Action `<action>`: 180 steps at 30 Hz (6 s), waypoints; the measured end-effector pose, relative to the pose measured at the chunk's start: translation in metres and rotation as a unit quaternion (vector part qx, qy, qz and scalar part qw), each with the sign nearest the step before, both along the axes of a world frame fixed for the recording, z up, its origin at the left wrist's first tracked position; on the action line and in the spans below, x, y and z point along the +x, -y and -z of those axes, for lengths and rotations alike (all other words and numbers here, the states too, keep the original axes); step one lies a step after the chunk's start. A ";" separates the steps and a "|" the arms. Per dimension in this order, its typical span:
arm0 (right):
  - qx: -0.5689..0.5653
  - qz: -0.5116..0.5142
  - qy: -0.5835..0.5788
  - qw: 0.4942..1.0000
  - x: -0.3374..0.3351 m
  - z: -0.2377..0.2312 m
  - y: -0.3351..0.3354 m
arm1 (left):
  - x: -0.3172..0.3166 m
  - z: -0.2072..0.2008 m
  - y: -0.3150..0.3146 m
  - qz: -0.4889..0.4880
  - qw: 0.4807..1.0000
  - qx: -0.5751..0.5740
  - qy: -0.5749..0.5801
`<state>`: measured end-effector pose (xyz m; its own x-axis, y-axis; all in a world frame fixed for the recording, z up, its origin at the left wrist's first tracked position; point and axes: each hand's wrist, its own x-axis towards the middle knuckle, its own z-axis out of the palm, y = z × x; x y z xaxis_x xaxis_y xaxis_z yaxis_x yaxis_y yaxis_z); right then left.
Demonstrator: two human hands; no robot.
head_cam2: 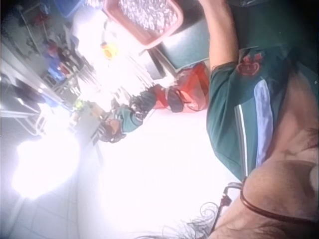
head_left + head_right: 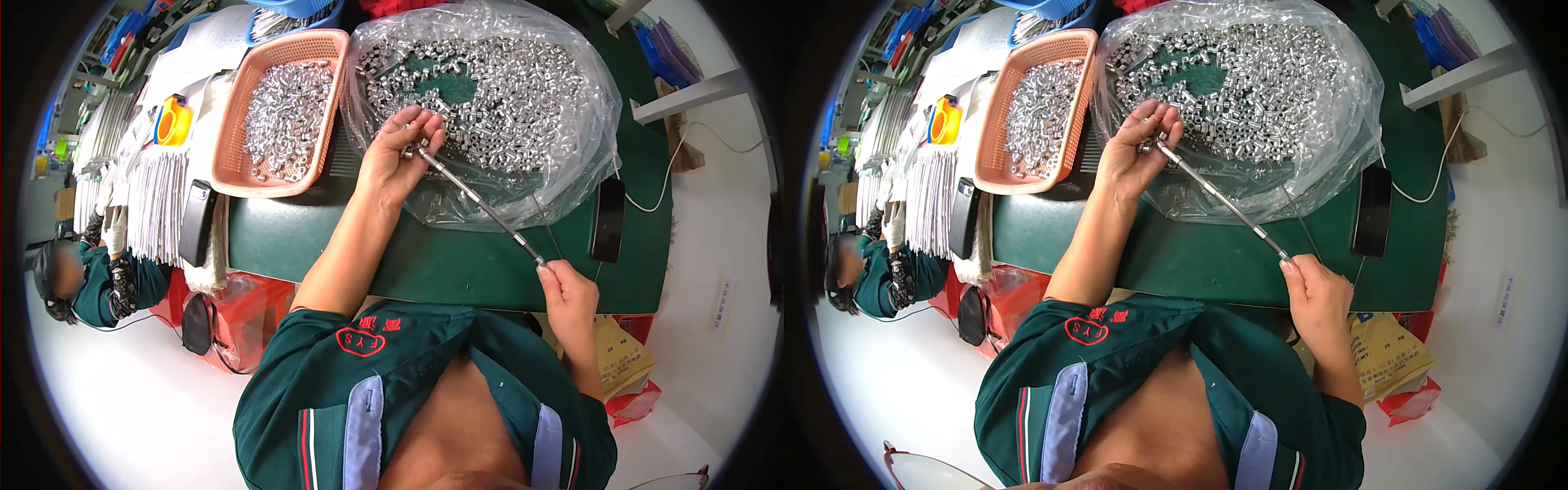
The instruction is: The person uses a long metal rod to pick up small silver cylindrical metal parts from a large plastic bag and threads them onto the rod. The person holds the rod with both hands and repeatedly inserts the parts into the rod's opening. A coworker is visible in the background working at a separate station.
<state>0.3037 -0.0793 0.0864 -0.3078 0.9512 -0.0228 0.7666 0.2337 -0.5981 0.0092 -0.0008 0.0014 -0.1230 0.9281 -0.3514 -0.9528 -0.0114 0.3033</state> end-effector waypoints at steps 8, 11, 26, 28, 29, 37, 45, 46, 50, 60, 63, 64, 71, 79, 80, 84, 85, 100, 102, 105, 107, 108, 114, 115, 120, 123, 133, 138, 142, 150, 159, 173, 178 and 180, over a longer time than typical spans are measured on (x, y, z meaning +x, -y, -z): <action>-0.104 0.037 -0.087 0.990 0.002 0.025 0.005 | 0.003 0.002 -0.002 -0.046 0.997 0.066 0.018; -0.144 0.042 -0.138 0.979 0.000 0.034 0.008 | 0.003 0.003 -0.001 -0.069 0.993 0.074 0.053; -0.151 0.052 -0.146 0.976 -0.006 0.041 0.011 | 0.004 -0.009 0.002 -0.077 0.992 0.092 0.026; -0.196 0.053 -0.176 0.963 -0.006 0.048 0.011 | 0.001 -0.011 0.003 -0.083 0.988 0.102 0.080; -0.202 0.053 -0.187 0.960 -0.006 0.050 0.011 | 0.001 -0.012 0.002 -0.087 0.987 0.097 0.095; -0.168 0.055 -0.174 0.969 -0.006 0.048 0.013 | 0.002 -0.008 0.003 -0.076 0.986 0.102 0.104; -0.120 0.069 -0.175 0.975 -0.008 0.047 0.011 | 0.007 -0.010 0.004 -0.036 0.991 0.041 0.124; -0.138 0.068 -0.193 0.969 -0.007 0.051 0.011 | 0.007 -0.008 0.003 -0.031 0.990 0.040 0.135; -0.237 0.081 -0.238 0.939 -0.007 0.058 0.011 | 0.007 -0.010 0.004 0.001 0.987 0.037 0.156; -0.197 0.087 -0.226 0.950 -0.016 0.054 0.008 | 0.011 0.004 0.004 0.041 0.998 0.040 0.034; -0.152 0.087 -0.215 0.961 -0.024 0.053 0.008 | 0.015 0.000 0.006 0.066 0.998 0.019 0.007; -0.144 0.087 -0.217 0.962 -0.025 0.052 0.006 | 0.016 -0.001 0.007 0.077 0.997 0.011 0.001; -0.266 0.082 -0.286 0.917 -0.033 0.051 -0.013 | 0.016 -0.002 0.008 0.182 0.981 0.073 0.009; -0.265 0.070 -0.255 0.927 -0.010 0.040 -0.011 | -0.002 -0.015 0.005 0.082 0.987 0.045 0.130; -0.260 0.062 -0.241 0.933 -0.005 0.038 -0.008 | -0.005 -0.015 0.005 0.072 0.987 0.048 0.133; -0.215 0.017 -0.202 0.955 0.005 0.035 -0.001 | -0.010 -0.012 0.003 0.060 0.989 0.061 0.122; -0.208 0.013 -0.189 0.960 0.006 0.033 0.000 | -0.011 -0.011 0.003 0.063 0.988 0.068 0.122; -0.162 0.012 -0.159 0.974 -0.003 0.024 0.007 | -0.001 -0.003 0.003 0.052 0.996 0.065 0.015; -0.173 0.023 -0.164 0.971 -0.004 0.024 0.009 | 0.002 -0.003 0.003 0.038 0.997 0.068 0.001; -0.136 0.008 -0.136 0.981 -0.005 0.024 0.009 | 0.003 0.002 0.003 0.028 0.994 0.104 0.009; -0.140 0.013 -0.137 0.981 -0.006 0.026 0.010 | 0.010 -0.002 0.004 0.020 0.995 0.101 0.019; -0.141 0.015 -0.138 0.980 -0.007 0.026 0.010 | 0.009 -0.001 0.003 0.022 0.991 0.121 0.051; -0.170 0.026 -0.159 0.972 -0.011 0.025 0.013 | 0.007 0.001 0.004 0.023 0.981 0.150 0.123; -0.172 0.030 -0.164 0.971 -0.011 0.026 0.014 | 0.007 0.000 0.004 0.023 0.979 0.156 0.132; -0.179 0.039 -0.189 0.965 -0.010 0.035 0.018 | 0.006 -0.004 0.004 0.019 0.977 0.140 0.157; -0.181 0.033 -0.182 0.966 -0.007 0.037 0.019 | 0.005 -0.004 0.003 0.024 0.979 0.125 0.158; -0.187 0.038 -0.185 0.964 -0.008 0.038 0.021 | 0.011 -0.006 0.005 0.017 0.979 0.142 0.147; -0.174 0.038 -0.191 0.965 -0.007 0.041 0.023 | 0.009 -0.005 0.005 0.026 0.977 0.152 0.145; -0.177 0.039 -0.193 0.964 -0.008 0.042 0.025 | 0.011 -0.007 0.007 -0.001 0.984 0.127 0.125; -0.155 0.037 -0.165 0.973 -0.010 0.040 0.023 | 0.014 -0.005 0.007 -0.015 0.986 0.136 0.091; -0.211 0.038 -0.202 0.955 -0.010 0.045 0.023 | 0.018 -0.006 0.009 -0.007 0.985 0.145 0.091; -0.361 0.060 -0.276 0.889 -0.008 0.044 0.013 | 0.018 -0.006 0.006 0.052 0.976 0.183 0.108; -0.381 0.061 -0.289 0.876 -0.009 0.045 0.011 | 0.022 -0.004 0.010 0.041 0.984 0.165 0.061; -0.498 0.073 -0.355 0.788 -0.007 0.041 0.004 | 0.023 -0.006 0.009 0.043 0.982 0.176 0.057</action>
<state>0.2970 -0.0837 0.0458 -0.4679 0.5970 -0.6517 0.1316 -0.6821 -0.7193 0.0321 -0.0097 0.0072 -0.0179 0.9998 -0.0131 -0.9824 -0.0151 0.1861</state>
